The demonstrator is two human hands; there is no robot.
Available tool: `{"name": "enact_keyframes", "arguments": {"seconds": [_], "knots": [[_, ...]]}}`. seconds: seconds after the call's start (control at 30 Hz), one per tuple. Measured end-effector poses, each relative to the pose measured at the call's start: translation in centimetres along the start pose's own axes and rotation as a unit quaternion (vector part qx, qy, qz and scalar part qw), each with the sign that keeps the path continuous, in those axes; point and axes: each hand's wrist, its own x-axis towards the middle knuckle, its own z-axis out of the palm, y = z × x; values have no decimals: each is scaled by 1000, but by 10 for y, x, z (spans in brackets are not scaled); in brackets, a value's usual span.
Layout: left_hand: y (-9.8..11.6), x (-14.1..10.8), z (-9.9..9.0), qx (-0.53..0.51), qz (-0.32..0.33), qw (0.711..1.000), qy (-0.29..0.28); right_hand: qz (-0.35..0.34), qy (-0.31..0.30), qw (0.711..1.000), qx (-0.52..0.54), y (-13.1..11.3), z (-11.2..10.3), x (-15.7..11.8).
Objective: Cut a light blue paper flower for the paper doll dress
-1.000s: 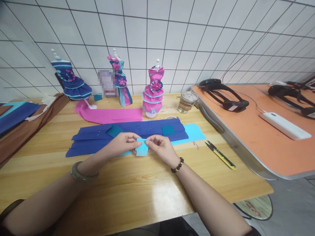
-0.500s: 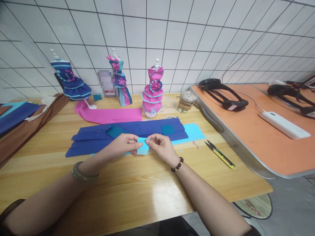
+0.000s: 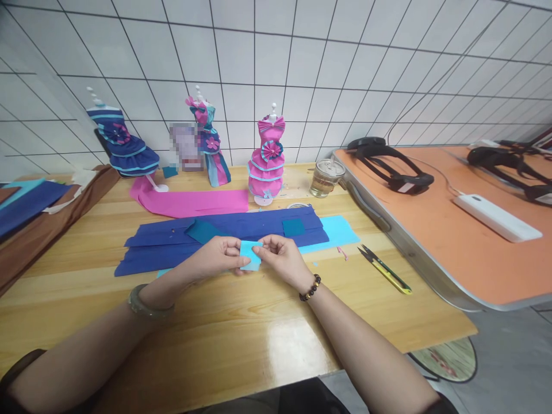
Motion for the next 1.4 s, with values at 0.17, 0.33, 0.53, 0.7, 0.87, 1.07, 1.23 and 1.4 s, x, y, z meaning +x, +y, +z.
{"name": "enact_keyframes", "arguments": {"seconds": [0.17, 0.33, 0.53, 0.7, 0.87, 1.07, 1.23, 1.4], "knots": [[-1, 3, -1, 7, -1, 1000, 25, -8, -22, 999, 23, -2, 1, -1], [-2, 4, -3, -9, 0, 999, 49, -25, -43, 999, 16, -1, 2, -2], [-1, 4, -3, -26, 17, 998, 49, -35, -40, 998, 21, 1, 0, -1], [-1, 4, -4, -61, 36, 994, 78, -26, -70, 997, 19, 1, 1, -3], [-2, 4, -6, -55, 48, 992, 99, -23, -85, 996, 10, 1, 1, -3], [-1, 4, -6, -52, 45, 993, 92, -24, -83, 996, 4, 2, 2, -3], [0, 3, -5, 0, 53, 995, 83, -42, -96, 994, -15, 4, 3, -4], [-1, 4, -6, -20, 66, 992, 106, -36, -90, 995, -20, 5, 3, -4]]}}
